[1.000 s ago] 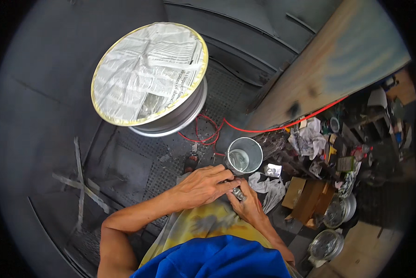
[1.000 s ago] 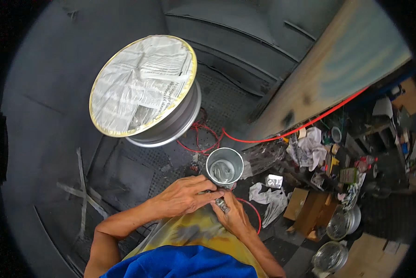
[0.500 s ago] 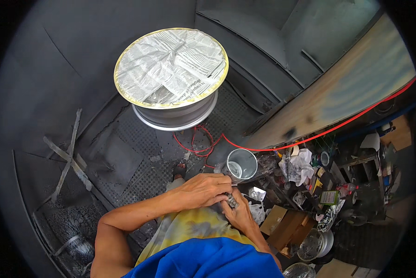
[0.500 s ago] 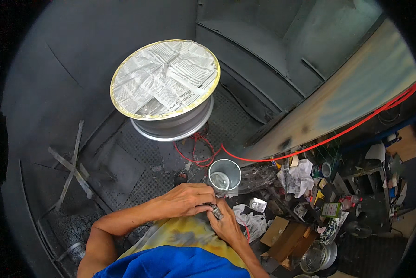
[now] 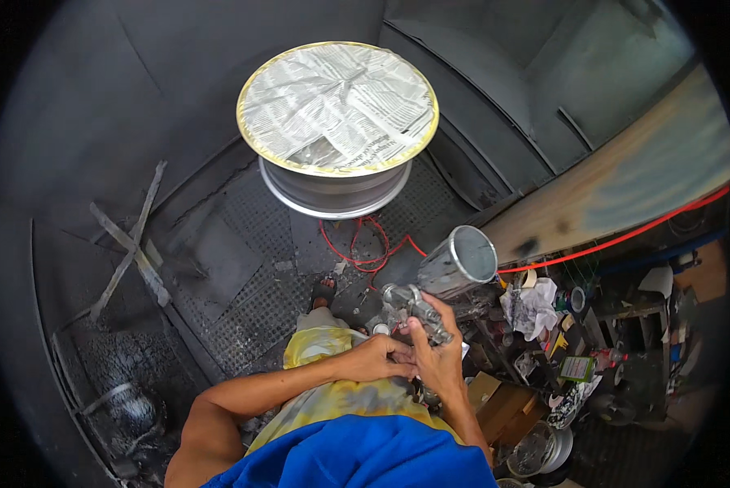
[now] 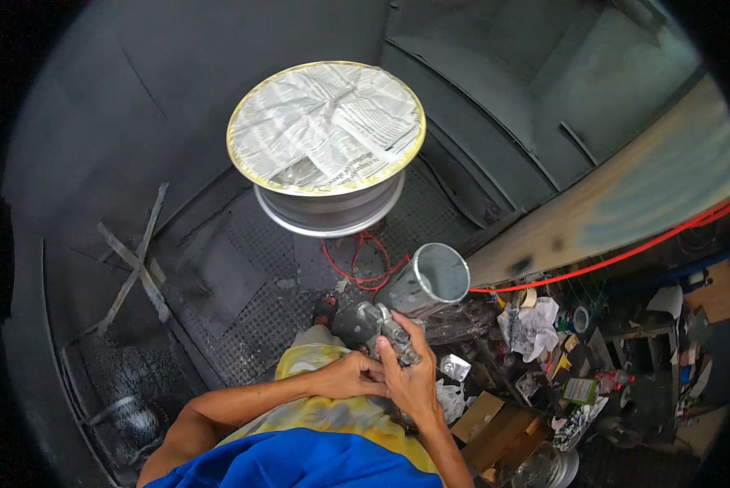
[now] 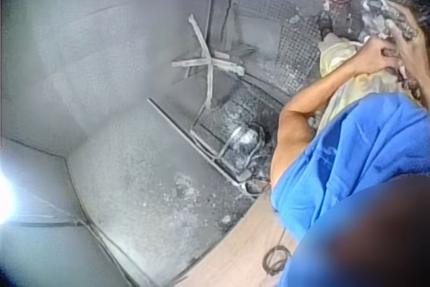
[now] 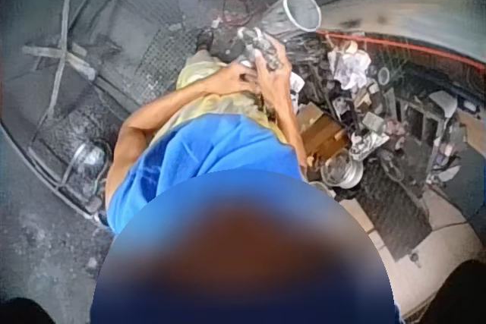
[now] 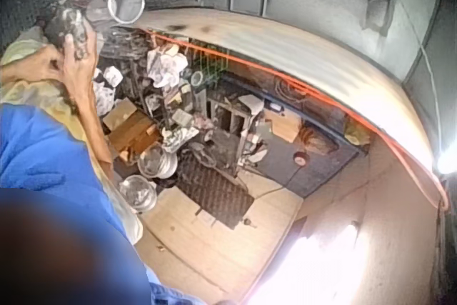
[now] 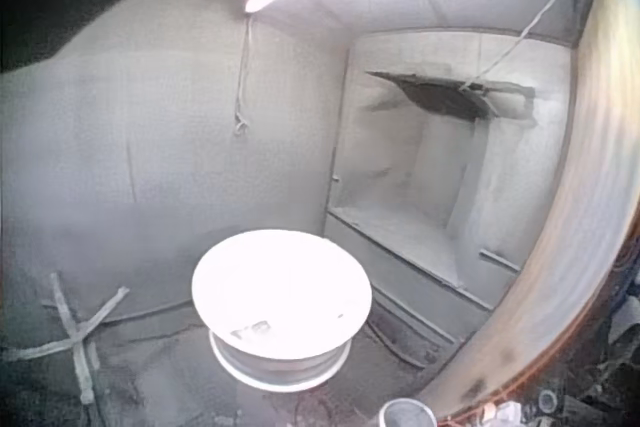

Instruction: Apply paint to a wheel rim using a spray gun and then cleaning the spray gun.

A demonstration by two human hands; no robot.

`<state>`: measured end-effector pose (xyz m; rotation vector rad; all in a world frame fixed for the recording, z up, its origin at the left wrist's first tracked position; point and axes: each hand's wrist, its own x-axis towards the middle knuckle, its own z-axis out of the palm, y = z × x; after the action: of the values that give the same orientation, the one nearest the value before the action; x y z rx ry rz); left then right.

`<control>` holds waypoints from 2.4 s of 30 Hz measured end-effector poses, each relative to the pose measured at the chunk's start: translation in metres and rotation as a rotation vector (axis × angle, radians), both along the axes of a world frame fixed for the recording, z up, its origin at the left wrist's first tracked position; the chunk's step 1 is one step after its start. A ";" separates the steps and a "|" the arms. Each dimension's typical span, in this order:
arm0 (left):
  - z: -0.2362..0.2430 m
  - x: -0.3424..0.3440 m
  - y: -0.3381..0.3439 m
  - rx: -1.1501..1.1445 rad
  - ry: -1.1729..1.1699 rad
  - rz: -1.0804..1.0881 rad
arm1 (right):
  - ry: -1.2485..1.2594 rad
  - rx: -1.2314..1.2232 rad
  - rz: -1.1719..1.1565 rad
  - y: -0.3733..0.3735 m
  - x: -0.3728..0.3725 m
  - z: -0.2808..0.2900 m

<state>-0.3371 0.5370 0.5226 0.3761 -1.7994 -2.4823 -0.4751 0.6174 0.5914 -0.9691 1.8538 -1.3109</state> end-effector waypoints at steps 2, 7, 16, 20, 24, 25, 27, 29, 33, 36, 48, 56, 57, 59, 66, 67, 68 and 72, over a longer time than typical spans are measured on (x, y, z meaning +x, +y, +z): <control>-0.010 -0.002 -0.003 -0.006 0.039 0.008 | 0.001 -0.011 0.004 -0.006 0.001 0.006; -0.012 -0.001 -0.006 -0.019 0.026 0.012 | -0.135 0.006 -0.066 -0.023 0.004 0.014; 0.006 0.015 -0.012 -0.068 -0.013 -0.013 | -0.192 0.025 0.057 -0.028 0.010 0.008; 0.036 0.028 -0.025 -0.396 -0.066 -0.088 | -0.212 0.029 0.073 -0.025 0.013 -0.007; 0.071 0.028 -0.044 -0.739 0.010 0.107 | 0.096 -0.094 0.076 -0.024 0.006 -0.027; 0.078 0.021 -0.048 -0.906 0.145 0.254 | 0.081 -0.109 0.079 -0.021 0.004 -0.029; 0.087 0.008 -0.060 -1.069 0.285 0.405 | 0.139 -0.125 0.113 -0.015 0.001 -0.031; 0.091 -0.003 -0.072 -1.313 0.268 0.138 | 0.155 -0.077 0.100 -0.012 0.001 -0.033; 0.090 -0.013 -0.087 -1.301 0.305 0.018 | 0.093 0.030 0.055 -0.006 0.004 -0.038; 0.086 -0.020 -0.093 -1.284 0.304 -0.127 | 0.105 -0.012 0.040 -0.004 0.006 -0.047; 0.084 0.035 -0.155 -1.452 -0.235 0.695 | 0.035 -0.047 -0.214 -0.035 -0.018 -0.070; 0.050 0.073 -0.248 -1.581 -0.926 0.560 | -0.129 -0.039 -0.118 -0.042 -0.002 -0.069; 0.046 0.072 -0.250 -1.598 -0.951 0.551 | -0.123 -0.039 -0.122 -0.044 -0.002 -0.069; 0.042 0.070 -0.252 -1.617 -0.971 0.537 | -0.116 -0.038 -0.132 -0.045 -0.007 -0.068; 0.043 0.069 -0.247 -1.698 -0.948 0.593 | -0.052 -0.058 -0.308 -0.032 -0.047 -0.051; 0.044 0.069 -0.247 -1.712 -0.915 0.611 | 0.019 -0.071 -0.342 -0.030 -0.052 -0.047; 0.044 0.069 -0.248 -1.708 -0.926 0.598 | 0.098 -0.079 -0.378 -0.029 -0.056 -0.044; 0.046 0.068 -0.253 -1.748 -0.857 0.584 | 0.083 -0.121 -0.419 -0.026 -0.060 -0.035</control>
<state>-0.2690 0.2845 0.5682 1.4119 -2.5978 0.1566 -0.5347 0.5911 0.5563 -0.7251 2.1404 -1.6645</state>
